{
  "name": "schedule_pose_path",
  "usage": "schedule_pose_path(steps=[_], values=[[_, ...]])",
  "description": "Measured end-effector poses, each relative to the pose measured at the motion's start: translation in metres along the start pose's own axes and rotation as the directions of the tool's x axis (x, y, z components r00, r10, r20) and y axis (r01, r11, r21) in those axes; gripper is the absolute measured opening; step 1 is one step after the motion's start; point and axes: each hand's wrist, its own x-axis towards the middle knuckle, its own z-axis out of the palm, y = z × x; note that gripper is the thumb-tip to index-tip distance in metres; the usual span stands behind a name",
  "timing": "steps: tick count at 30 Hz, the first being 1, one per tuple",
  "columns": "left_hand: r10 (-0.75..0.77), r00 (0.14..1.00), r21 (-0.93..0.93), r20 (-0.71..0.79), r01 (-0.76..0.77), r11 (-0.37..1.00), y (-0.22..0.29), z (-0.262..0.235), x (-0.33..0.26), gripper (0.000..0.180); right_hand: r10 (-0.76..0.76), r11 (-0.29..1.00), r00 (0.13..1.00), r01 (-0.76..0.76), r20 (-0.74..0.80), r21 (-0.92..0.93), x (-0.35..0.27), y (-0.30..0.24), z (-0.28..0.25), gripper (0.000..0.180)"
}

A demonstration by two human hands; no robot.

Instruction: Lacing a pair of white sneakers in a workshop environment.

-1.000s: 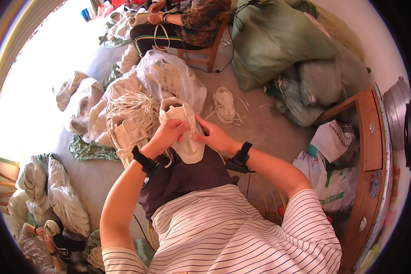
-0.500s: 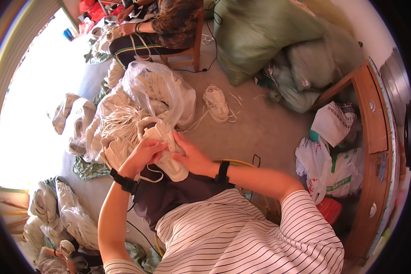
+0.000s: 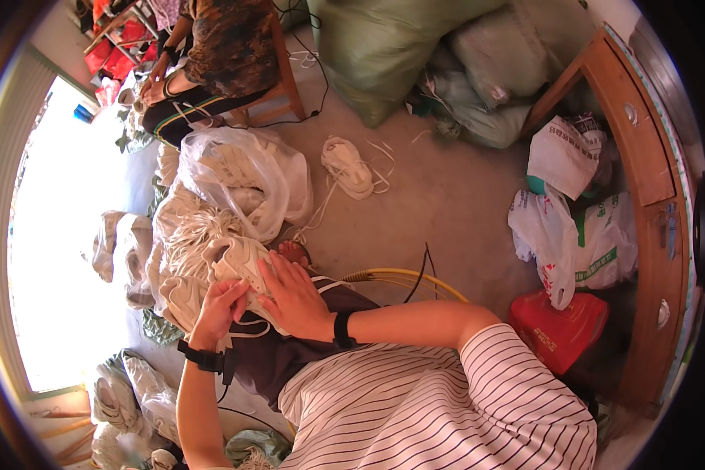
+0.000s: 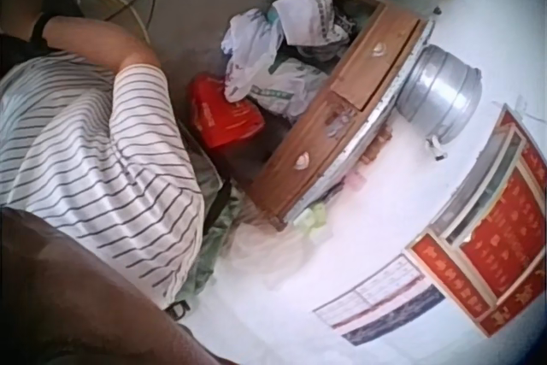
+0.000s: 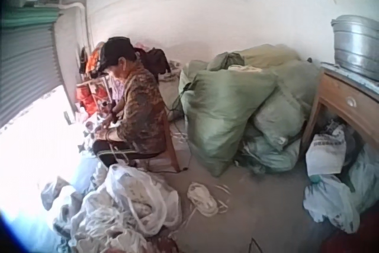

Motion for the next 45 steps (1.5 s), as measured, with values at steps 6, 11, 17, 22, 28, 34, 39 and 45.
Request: schedule_pose_path(steps=[6, 11, 17, 22, 28, 34, 39, 45], values=[[0.008, 1.0, 0.019, 0.008, -0.009, 1.0, 0.006, 0.025, 0.011, 0.027, 0.024, 0.999, 0.999, -0.023, -0.034, 0.032, -0.007, 0.015, -0.019, 0.065], [0.012, 1.0, 0.053, -0.017, -0.011, 0.999, 0.013, 0.032, 0.012, 0.029, 0.056, 0.997, 0.997, -0.053, -0.048, 0.058, -0.007, 0.015, -0.022, 0.065], [0.016, 1.0, 0.057, 0.021, -0.017, 0.998, 0.016, 0.028, 0.007, 0.028, 0.068, 0.996, 0.996, -0.065, -0.051, 0.053, -0.007, 0.009, -0.017, 0.064], [-0.007, 1.0, 0.051, 0.017, 0.006, 0.999, 0.019, 0.028, -0.003, 0.027, 0.075, 0.996, 0.995, -0.071, -0.06, 0.058, -0.01, 0.0, -0.015, 0.063], [-0.057, 0.998, 0.056, 0.029, 0.055, 0.997, 0.029, 0.015, -0.019, 0.026, 0.118, 0.984, 0.993, -0.114, -0.018, 0.134, -0.002, -0.014, -0.001, 0.061], [-0.079, 0.997, 0.198, 0.018, 0.074, 0.977, 0.036, -0.016, -0.042, 0.027, 0.064, 0.946, 0.995, -0.084, 0.073, 0.314, 0.003, -0.024, 0.026, 0.066], [-0.089, 0.994, 0.227, 0.062, 0.073, 0.971, 0.027, -0.056, -0.056, 0.026, 0.081, 0.805, 0.937, -0.262, 0.34, 0.532, 0.013, -0.037, 0.03, 0.069], [-0.107, 0.989, 0.238, 0.106, 0.079, 0.968, 0.027, -0.083, -0.072, 0.022, 0.068, 0.894, 0.932, -0.215, 0.356, 0.394, 0.023, -0.059, 0.053, 0.075]])
